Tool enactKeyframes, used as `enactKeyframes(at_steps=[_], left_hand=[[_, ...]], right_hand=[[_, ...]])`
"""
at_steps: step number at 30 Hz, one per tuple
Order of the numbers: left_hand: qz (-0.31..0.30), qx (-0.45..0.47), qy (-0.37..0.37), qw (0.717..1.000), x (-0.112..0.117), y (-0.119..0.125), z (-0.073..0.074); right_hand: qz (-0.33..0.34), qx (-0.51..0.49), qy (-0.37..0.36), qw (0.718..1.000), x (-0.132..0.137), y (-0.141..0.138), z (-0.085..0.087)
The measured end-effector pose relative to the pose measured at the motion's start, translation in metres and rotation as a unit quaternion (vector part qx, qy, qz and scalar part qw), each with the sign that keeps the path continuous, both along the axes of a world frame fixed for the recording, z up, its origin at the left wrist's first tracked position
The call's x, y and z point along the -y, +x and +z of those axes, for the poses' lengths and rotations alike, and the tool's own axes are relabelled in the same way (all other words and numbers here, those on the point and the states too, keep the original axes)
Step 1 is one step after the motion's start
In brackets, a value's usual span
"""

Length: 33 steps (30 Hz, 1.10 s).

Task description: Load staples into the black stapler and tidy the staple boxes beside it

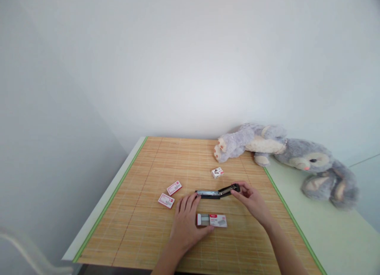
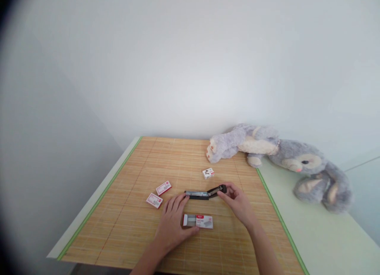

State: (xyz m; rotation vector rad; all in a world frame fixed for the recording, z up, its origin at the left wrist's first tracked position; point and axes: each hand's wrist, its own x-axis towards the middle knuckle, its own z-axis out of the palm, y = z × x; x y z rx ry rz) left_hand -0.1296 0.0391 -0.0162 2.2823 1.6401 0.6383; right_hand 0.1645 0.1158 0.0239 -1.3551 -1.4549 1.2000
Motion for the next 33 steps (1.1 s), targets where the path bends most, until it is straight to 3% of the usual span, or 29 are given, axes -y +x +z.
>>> enactKeyframes(at_steps=[3,6,9,13,16,19,22,26,29,33], left_hand=[[0.001,0.0,0.004,1.0,0.0,0.0,-0.002],[0.002,0.002,0.006,1.0,0.0,-0.001,-0.004],[-0.003,0.005,-0.002,1.0,0.0,-0.001,-0.005],[0.001,0.013,-0.02,1.0,-0.001,0.0,-0.002],[-0.007,0.032,-0.028,0.999,0.002,-0.002,0.002],[-0.007,0.066,-0.042,0.997,0.008,-0.012,0.001],[0.004,0.083,-0.072,0.994,0.015,-0.024,-0.002],[-0.017,0.068,-0.1,0.992,0.016,-0.028,-0.004],[-0.027,0.066,-0.099,0.992,0.015,-0.018,-0.004],[-0.024,0.074,-0.086,0.993,0.015,-0.003,-0.009]], right_hand=[[0.068,0.112,0.044,0.99,-0.012,-0.028,0.023],[0.13,0.245,0.086,0.957,-0.022,-0.066,0.037],[0.177,0.37,0.092,0.907,-0.03,-0.101,0.037],[0.197,0.39,0.089,0.895,-0.033,-0.127,0.029],[0.199,0.388,0.086,0.896,-0.027,-0.124,0.028],[0.172,0.345,0.071,0.92,-0.007,-0.099,0.024],[0.098,0.294,0.016,0.951,0.028,-0.059,0.01],[0.11,0.291,-0.058,0.948,0.075,-0.025,-0.017],[0.114,0.27,-0.067,0.954,0.09,-0.032,-0.026],[0.105,0.265,-0.045,0.957,0.085,-0.06,-0.025]])
